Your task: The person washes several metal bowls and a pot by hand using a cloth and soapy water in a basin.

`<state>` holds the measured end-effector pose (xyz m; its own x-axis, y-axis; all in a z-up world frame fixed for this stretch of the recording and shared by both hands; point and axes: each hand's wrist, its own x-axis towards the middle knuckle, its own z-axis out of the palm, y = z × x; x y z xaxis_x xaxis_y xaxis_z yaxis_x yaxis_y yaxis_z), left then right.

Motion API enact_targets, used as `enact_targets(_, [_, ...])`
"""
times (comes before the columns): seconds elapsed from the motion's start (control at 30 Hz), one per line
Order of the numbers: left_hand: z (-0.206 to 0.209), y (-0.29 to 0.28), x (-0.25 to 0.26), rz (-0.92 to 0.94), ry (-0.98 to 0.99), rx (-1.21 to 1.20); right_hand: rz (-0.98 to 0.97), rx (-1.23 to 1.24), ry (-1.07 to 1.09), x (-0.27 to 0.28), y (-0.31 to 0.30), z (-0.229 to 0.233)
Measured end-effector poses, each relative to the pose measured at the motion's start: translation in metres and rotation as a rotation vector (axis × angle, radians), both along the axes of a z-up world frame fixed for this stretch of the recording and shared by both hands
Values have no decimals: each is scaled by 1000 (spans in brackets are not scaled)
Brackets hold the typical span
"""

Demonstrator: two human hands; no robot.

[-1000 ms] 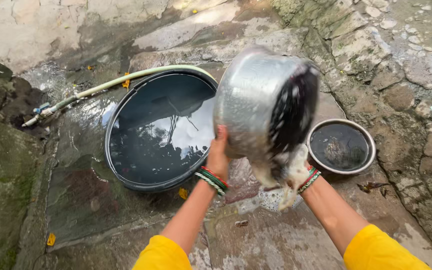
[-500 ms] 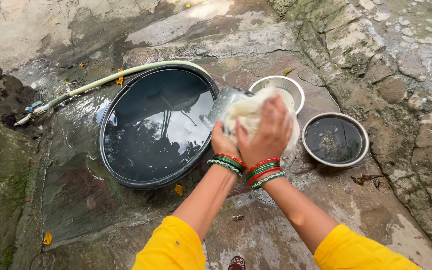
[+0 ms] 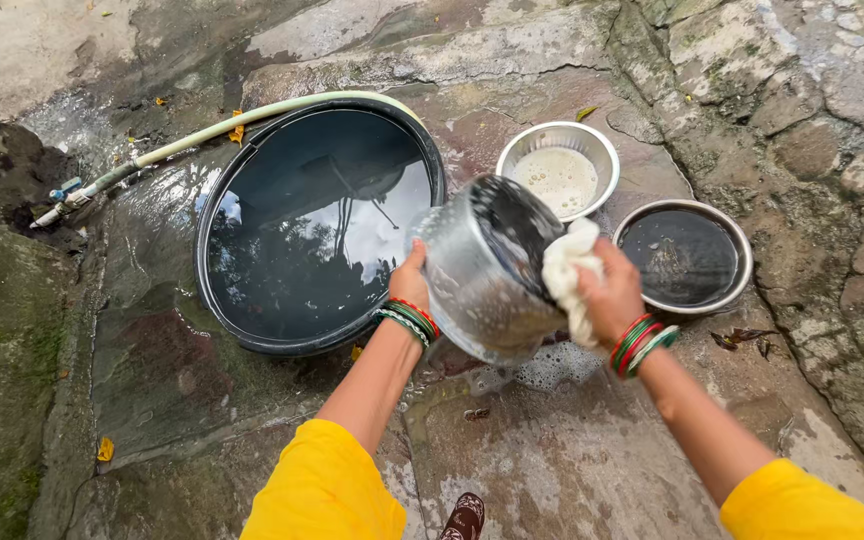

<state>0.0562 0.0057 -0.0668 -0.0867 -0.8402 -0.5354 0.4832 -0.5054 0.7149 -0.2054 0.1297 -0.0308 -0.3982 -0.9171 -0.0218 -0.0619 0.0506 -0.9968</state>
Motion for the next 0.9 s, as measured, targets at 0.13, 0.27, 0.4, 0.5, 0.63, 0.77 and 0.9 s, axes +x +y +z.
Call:
enact_targets(0.13, [-35, -8, 11, -55, -251, -142, 48, -245, 458, 44, 12, 31])
enact_targets(0.27, [-68, -25, 26, -117, -406, -191, 173, -457, 661, 68, -3, 51])
enact_targets(0.4, [-82, -40, 38, -123, -674, -250, 153, -499, 626, 59, -51, 16])
enact_targets(0.5, [-71, -35, 40, -129, -992, -285, -65, -144, 421, 36, -77, -37])
enact_targets(0.63, [-37, -25, 17, 78, -1354, -355, -78, -63, 411, 17, -45, -79])
enact_targets(0.77, [-13, -21, 11, 64, -1274, -119, -126, -182, 510, 67, 13, -55])
enact_targets(0.9, [-19, -27, 15, 50, -1439, -178, 4, -440, 688, 104, 8, 8])
